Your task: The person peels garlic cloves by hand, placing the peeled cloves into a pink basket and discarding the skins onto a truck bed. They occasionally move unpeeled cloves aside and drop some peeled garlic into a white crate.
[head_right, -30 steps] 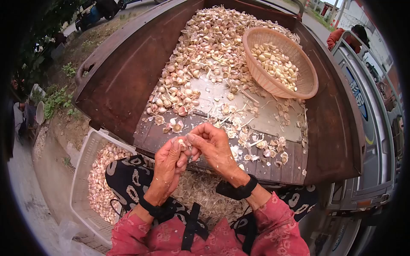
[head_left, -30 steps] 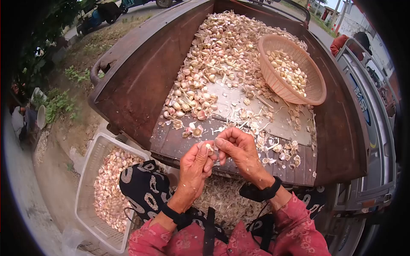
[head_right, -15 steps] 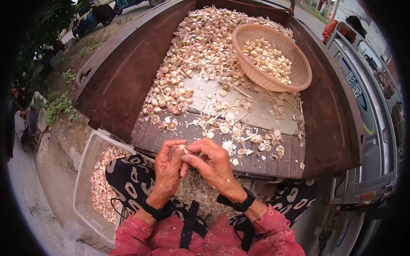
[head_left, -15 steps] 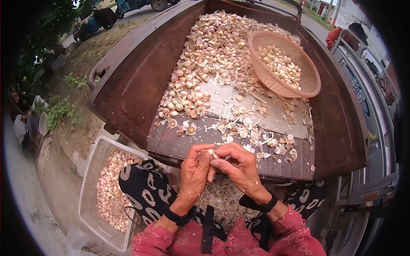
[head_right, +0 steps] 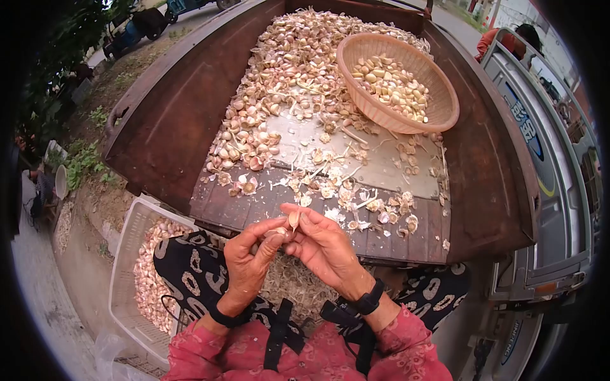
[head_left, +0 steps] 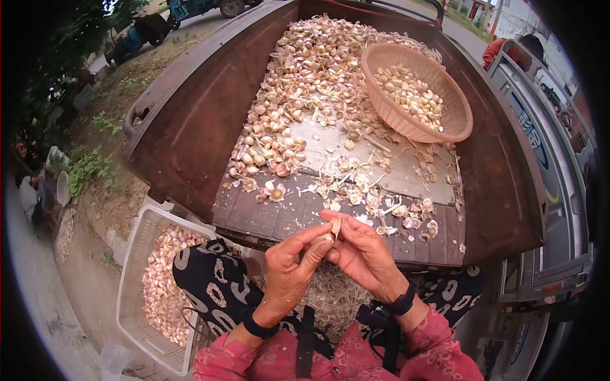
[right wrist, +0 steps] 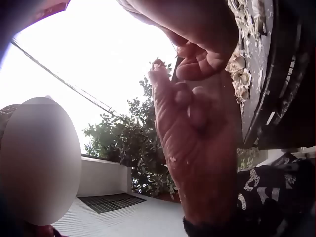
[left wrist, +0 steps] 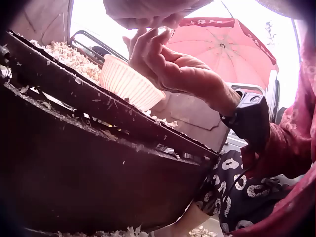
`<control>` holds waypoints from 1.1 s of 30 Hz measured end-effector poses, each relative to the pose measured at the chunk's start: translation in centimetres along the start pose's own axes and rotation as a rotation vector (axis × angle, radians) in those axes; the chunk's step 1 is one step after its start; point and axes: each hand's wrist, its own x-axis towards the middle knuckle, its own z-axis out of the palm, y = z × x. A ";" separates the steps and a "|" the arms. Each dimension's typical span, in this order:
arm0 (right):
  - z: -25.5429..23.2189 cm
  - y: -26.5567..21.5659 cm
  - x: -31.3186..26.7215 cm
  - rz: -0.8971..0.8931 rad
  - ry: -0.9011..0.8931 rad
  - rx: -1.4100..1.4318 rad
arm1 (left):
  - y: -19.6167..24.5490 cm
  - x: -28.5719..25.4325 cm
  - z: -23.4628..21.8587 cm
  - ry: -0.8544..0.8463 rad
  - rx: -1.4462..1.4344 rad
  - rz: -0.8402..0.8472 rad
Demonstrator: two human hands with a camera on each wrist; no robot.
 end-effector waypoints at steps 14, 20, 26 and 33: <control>4.6 -17.0 4.4 -0.841 0.246 -0.972 | -1.1 3.3 -3.4 -0.080 0.027 -0.308; 4.9 -22.2 10.6 -1.435 0.443 -2.334 | -3.0 6.4 -7.3 0.158 -0.079 -0.304; 2.2 -5.2 14.9 -0.458 0.008 -1.954 | -4.6 6.0 -9.2 0.305 -0.176 -0.335; 0.6 -1.9 17.0 -0.425 -0.004 -2.082 | -5.0 6.4 -9.6 0.290 -0.071 -0.246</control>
